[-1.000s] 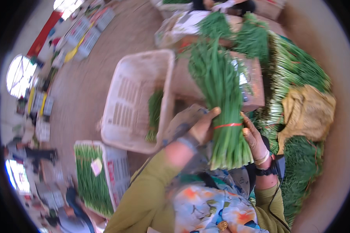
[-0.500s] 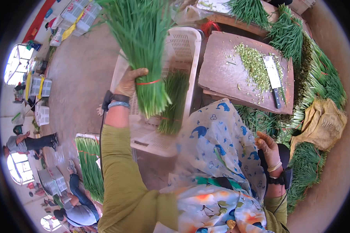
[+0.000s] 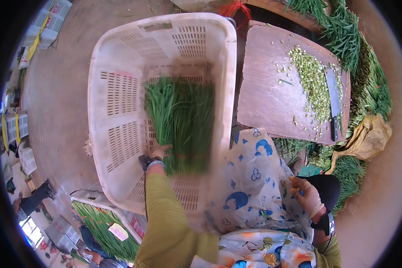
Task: The person trims the ends of green vegetable bundles using a knife on a cutting board, then places the trimmed bundles into a white plastic basket. The person repeats this process for multiple bundles, occasionally adjusting the pile of vegetables.
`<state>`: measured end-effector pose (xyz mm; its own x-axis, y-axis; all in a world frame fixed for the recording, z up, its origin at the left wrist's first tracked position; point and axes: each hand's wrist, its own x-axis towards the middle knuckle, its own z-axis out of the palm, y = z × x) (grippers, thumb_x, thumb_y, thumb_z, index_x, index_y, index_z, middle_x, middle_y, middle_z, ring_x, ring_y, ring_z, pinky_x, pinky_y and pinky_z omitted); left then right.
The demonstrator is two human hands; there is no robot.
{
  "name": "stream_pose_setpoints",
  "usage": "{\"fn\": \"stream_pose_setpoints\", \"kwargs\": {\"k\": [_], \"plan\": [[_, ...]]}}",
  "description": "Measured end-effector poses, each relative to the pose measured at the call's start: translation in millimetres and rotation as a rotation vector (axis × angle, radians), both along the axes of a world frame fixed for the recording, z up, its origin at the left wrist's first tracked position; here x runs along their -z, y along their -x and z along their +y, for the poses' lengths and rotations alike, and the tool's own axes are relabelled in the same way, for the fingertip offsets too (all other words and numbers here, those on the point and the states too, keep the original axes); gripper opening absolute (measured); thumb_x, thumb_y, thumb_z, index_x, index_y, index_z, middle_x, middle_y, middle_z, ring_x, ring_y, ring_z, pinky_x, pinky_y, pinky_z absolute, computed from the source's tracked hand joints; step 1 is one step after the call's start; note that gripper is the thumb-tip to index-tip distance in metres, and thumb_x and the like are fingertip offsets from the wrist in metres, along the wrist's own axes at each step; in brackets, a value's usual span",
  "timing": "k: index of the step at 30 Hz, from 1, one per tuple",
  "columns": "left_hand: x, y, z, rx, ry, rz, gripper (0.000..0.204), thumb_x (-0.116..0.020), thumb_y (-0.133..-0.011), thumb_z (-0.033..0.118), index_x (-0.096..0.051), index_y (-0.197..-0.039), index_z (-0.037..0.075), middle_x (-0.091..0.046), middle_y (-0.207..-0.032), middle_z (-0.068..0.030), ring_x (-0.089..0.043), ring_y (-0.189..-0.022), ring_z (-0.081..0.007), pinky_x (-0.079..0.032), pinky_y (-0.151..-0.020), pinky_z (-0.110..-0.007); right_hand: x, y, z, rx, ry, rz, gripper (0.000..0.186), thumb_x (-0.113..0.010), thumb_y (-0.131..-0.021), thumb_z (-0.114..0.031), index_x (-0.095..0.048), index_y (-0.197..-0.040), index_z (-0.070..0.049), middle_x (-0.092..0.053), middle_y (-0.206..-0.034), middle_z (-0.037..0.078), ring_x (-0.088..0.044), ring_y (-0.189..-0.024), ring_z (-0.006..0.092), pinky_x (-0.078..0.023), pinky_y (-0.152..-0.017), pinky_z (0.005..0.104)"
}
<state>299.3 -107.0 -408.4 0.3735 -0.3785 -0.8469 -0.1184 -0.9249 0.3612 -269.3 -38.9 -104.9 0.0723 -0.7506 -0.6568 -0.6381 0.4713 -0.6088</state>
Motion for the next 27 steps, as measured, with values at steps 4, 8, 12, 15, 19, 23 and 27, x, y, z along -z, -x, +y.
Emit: {"fn": "stream_pose_setpoints", "kwargs": {"k": [4,8,12,15,19,23,27], "plan": [[13,-6,-1,0.199,-0.058,0.099,0.106,-0.082,-0.075,-0.001,-0.017,-0.158,0.007,-0.030,-0.155,-0.0214,-0.057,-0.119,-0.0384,-0.067,-0.067,-0.039,4,-20,-20,-0.107,-0.011,0.104,0.039,-0.070,-0.092,-0.016,-0.064,-0.129,-0.005,-0.068,-0.098,0.010,-0.068,-0.087,0.0225,-0.055,-0.081,0.0321],[11,4,5,0.270,-0.011,0.005,0.102,-0.082,-0.076,0.005,-0.020,-0.157,0.005,-0.033,-0.153,-0.0222,-0.060,-0.115,-0.0379,-0.067,-0.068,-0.037,5,-31,-31,-0.192,0.043,0.166,0.040,-0.071,-0.090,-0.017,-0.065,-0.127,-0.006,-0.070,-0.099,0.014,-0.070,-0.090,0.0296,-0.056,-0.081,0.0362],[26,6,25,0.104,0.054,-0.111,0.098,-0.083,-0.075,0.021,-0.029,-0.154,0.001,-0.052,-0.142,-0.0228,-0.057,-0.123,-0.0369,-0.051,-0.097,-0.041,-3,-24,-31,-0.236,0.147,0.238,0.042,-0.073,-0.088,-0.019,-0.065,-0.127,-0.006,-0.071,-0.102,0.016,-0.070,-0.092,0.0316,-0.056,-0.080,0.0392],[34,-14,37,0.418,-0.005,-0.570,0.089,-0.080,-0.076,0.008,-0.033,-0.152,0.001,-0.054,-0.139,-0.0211,-0.060,-0.117,-0.0345,-0.056,-0.089,-0.039,-15,-11,-24,-0.152,0.150,0.274,0.042,-0.073,-0.088,-0.018,-0.065,-0.128,-0.007,-0.071,-0.099,0.016,-0.071,-0.090,0.0299,-0.056,-0.080,0.0379],[10,-28,30,-0.093,0.474,-0.133,0.073,-0.072,-0.088,0.014,-0.036,-0.149,-0.004,-0.061,-0.128,-0.0181,-0.063,-0.109,-0.0278,-0.056,-0.082,-0.038,-21,6,-5,-0.107,0.264,0.295,0.041,-0.072,-0.088,-0.019,-0.066,-0.126,-0.008,-0.071,-0.098,0.015,-0.070,-0.088,0.0315,-0.055,-0.077,0.0385],[-47,-8,10,-0.258,0.558,0.055,0.047,-0.071,-0.088,0.015,-0.059,-0.130,-0.004,-0.065,-0.120,-0.0139,-0.061,-0.108,-0.0212,-0.048,-0.093,-0.034,-7,14,23,-0.103,0.324,0.251,0.040,-0.071,-0.087,-0.019,-0.066,-0.125,-0.009,-0.069,-0.097,0.015,-0.069,-0.088,0.0333,-0.055,-0.076,0.0411],[-85,15,0,-0.097,0.593,-0.029,0.044,-0.069,-0.091,0.020,-0.061,-0.129,-0.001,-0.066,-0.118,-0.0104,-0.060,-0.109,-0.0207,-0.046,-0.094,-0.031,11,14,51,-0.138,0.365,0.184,0.036,-0.071,-0.087,-0.020,-0.067,-0.120,-0.008,-0.069,-0.098,0.016,-0.068,-0.089,0.0365,-0.055,-0.078,0.0435]]}}
